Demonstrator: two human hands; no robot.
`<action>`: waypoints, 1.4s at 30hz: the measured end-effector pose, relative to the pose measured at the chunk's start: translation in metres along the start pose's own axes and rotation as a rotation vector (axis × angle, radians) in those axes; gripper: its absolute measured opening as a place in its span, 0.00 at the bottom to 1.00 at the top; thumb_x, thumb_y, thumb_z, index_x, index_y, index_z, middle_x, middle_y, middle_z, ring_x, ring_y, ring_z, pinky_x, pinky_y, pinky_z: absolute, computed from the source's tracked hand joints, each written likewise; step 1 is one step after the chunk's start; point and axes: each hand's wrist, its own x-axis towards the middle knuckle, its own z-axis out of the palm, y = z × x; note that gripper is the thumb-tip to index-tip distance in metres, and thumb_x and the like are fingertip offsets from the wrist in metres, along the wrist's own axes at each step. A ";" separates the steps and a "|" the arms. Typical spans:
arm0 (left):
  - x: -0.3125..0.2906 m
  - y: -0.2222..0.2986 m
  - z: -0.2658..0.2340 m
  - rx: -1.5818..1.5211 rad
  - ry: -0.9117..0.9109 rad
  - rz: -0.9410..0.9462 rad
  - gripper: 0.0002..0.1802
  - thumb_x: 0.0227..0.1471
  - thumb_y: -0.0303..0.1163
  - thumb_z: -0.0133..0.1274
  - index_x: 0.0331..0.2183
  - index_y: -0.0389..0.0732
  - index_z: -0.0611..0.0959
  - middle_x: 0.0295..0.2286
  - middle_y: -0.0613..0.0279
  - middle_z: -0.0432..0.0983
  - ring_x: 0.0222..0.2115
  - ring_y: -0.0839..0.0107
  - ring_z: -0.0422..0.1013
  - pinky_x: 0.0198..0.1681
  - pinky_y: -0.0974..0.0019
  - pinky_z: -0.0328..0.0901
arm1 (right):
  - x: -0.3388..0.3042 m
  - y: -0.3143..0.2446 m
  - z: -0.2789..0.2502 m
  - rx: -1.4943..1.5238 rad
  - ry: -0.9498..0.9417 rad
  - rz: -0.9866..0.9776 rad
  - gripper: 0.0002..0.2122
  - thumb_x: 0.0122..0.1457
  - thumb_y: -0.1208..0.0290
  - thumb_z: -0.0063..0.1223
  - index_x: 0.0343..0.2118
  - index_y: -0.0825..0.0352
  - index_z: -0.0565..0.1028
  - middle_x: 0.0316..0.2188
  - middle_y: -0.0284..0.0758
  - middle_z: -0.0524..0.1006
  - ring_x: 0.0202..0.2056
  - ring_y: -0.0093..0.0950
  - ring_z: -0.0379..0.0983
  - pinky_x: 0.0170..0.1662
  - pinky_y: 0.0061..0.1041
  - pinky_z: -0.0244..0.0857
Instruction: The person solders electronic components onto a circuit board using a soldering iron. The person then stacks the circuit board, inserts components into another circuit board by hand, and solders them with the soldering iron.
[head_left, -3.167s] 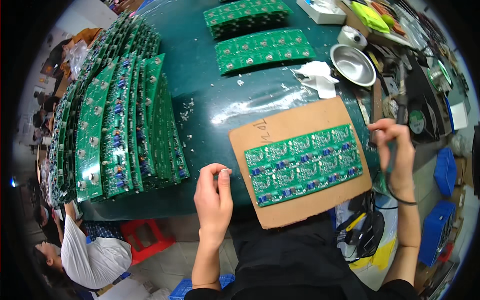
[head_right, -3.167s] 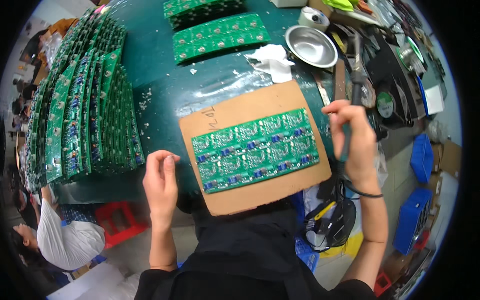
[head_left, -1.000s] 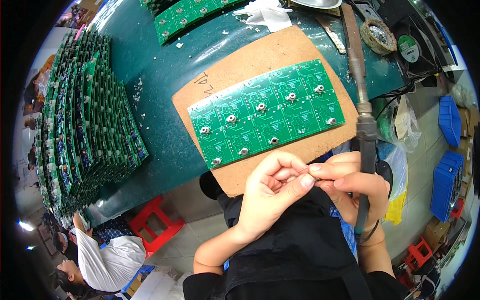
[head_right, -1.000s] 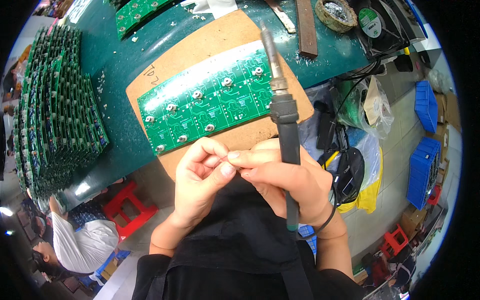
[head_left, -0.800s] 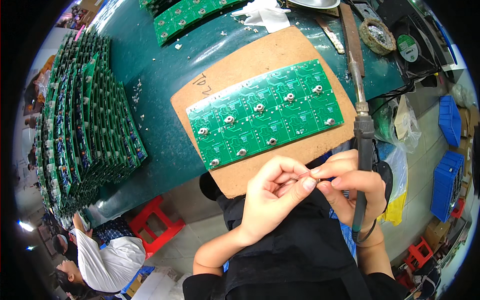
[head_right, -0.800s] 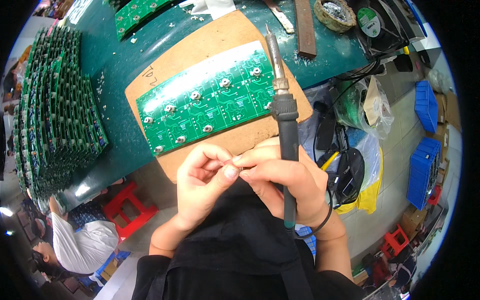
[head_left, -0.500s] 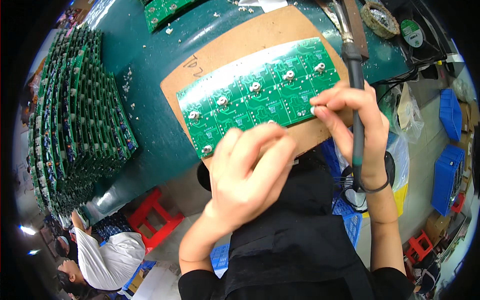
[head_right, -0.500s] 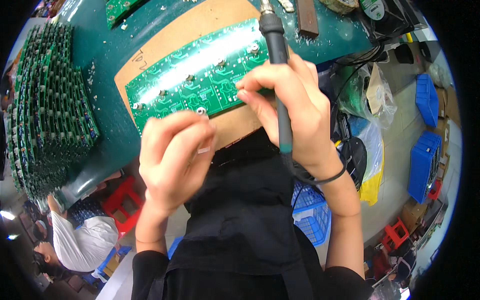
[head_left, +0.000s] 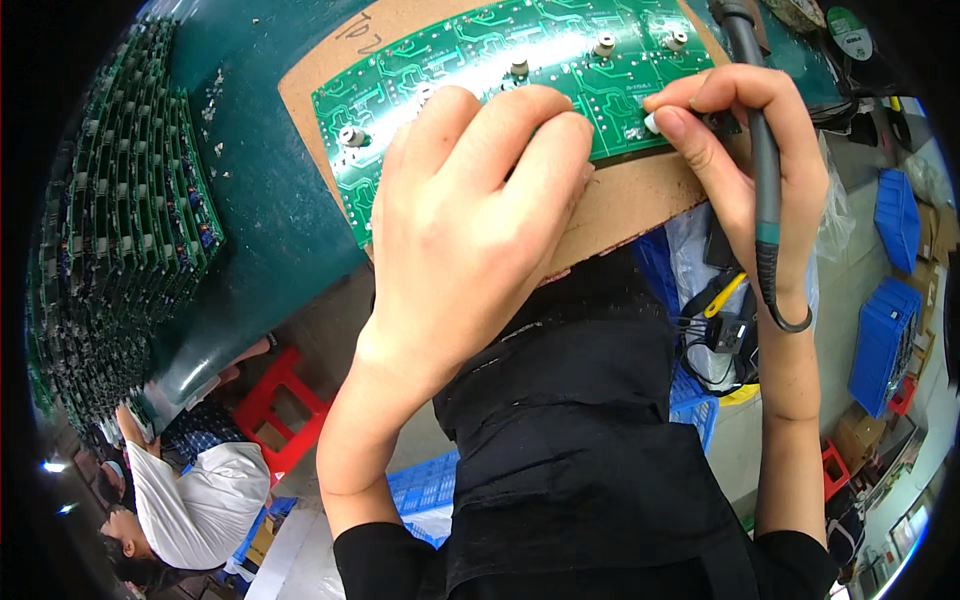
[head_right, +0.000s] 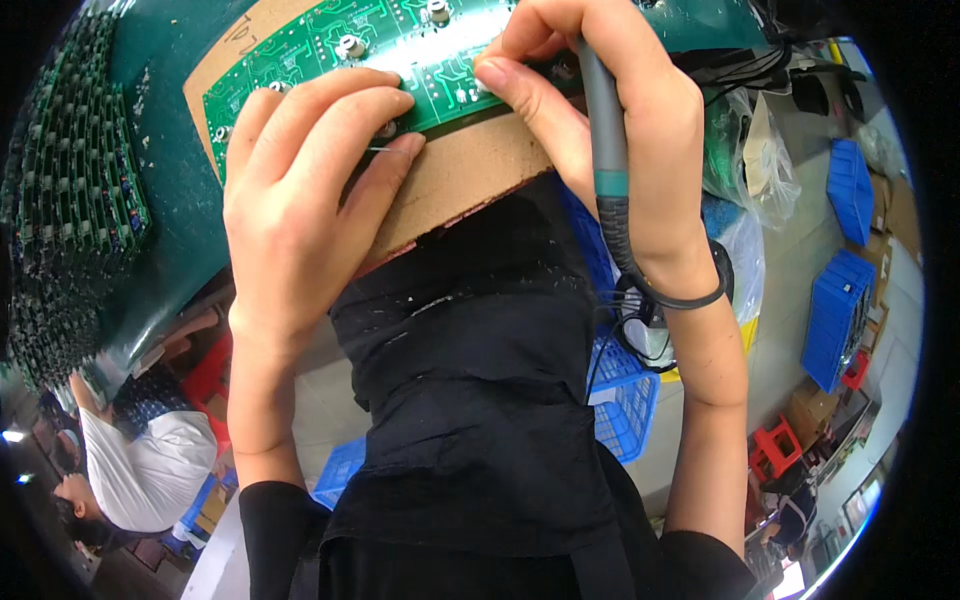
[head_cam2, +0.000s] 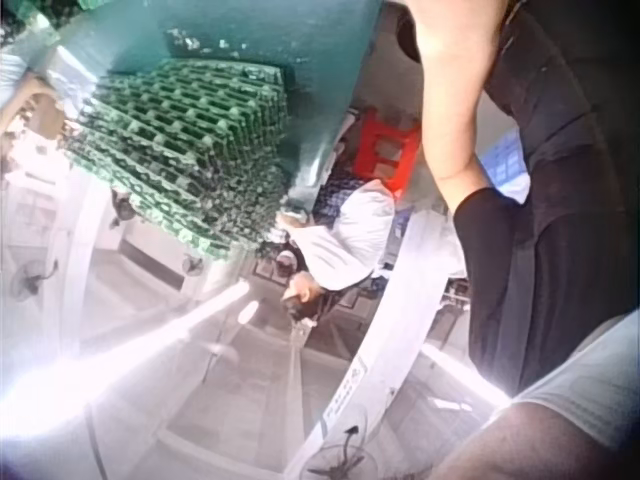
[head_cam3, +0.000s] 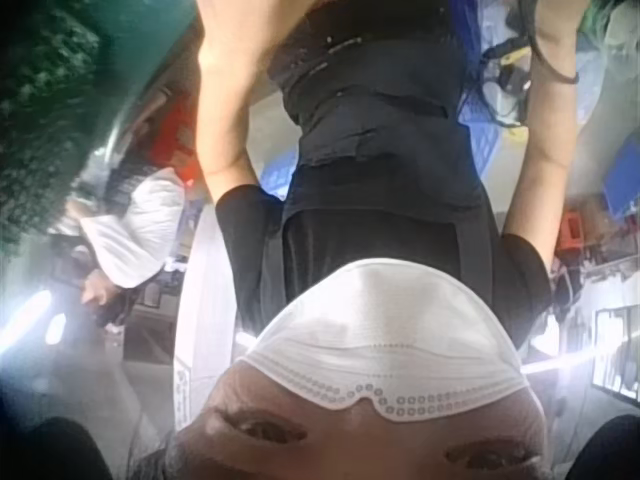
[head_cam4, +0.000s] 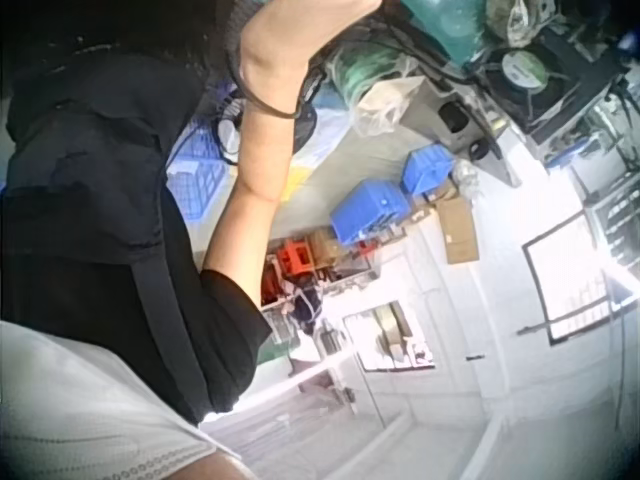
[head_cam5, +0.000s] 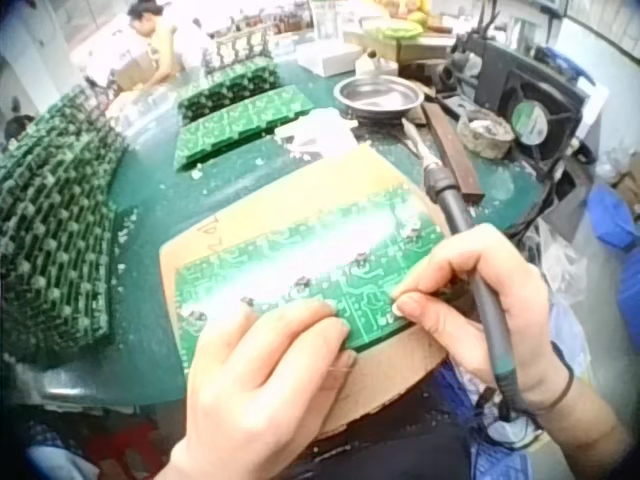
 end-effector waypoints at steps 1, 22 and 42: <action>-0.001 0.001 0.000 -0.001 0.007 -0.003 0.13 0.39 0.26 0.64 0.32 0.43 0.82 0.34 0.66 0.79 0.28 0.65 0.69 0.34 0.66 0.65 | 0.000 0.001 0.001 -0.007 0.009 -0.009 0.09 0.56 0.82 0.58 0.37 0.70 0.69 0.32 0.38 0.79 0.37 0.24 0.76 0.43 0.20 0.69; -0.002 0.000 0.003 -0.004 0.030 0.013 0.11 0.40 0.27 0.64 0.31 0.42 0.83 0.33 0.65 0.79 0.30 0.64 0.71 0.37 0.66 0.66 | -0.001 0.002 0.001 -0.206 0.033 -0.174 0.10 0.54 0.81 0.61 0.37 0.70 0.72 0.32 0.33 0.79 0.35 0.20 0.75 0.42 0.18 0.69; -0.003 -0.005 0.002 0.002 0.031 0.041 0.10 0.41 0.27 0.64 0.31 0.42 0.83 0.33 0.65 0.79 0.32 0.64 0.72 0.38 0.65 0.66 | -0.002 0.002 0.007 -0.375 0.076 -0.383 0.12 0.51 0.82 0.63 0.35 0.69 0.71 0.31 0.36 0.80 0.33 0.22 0.77 0.38 0.19 0.70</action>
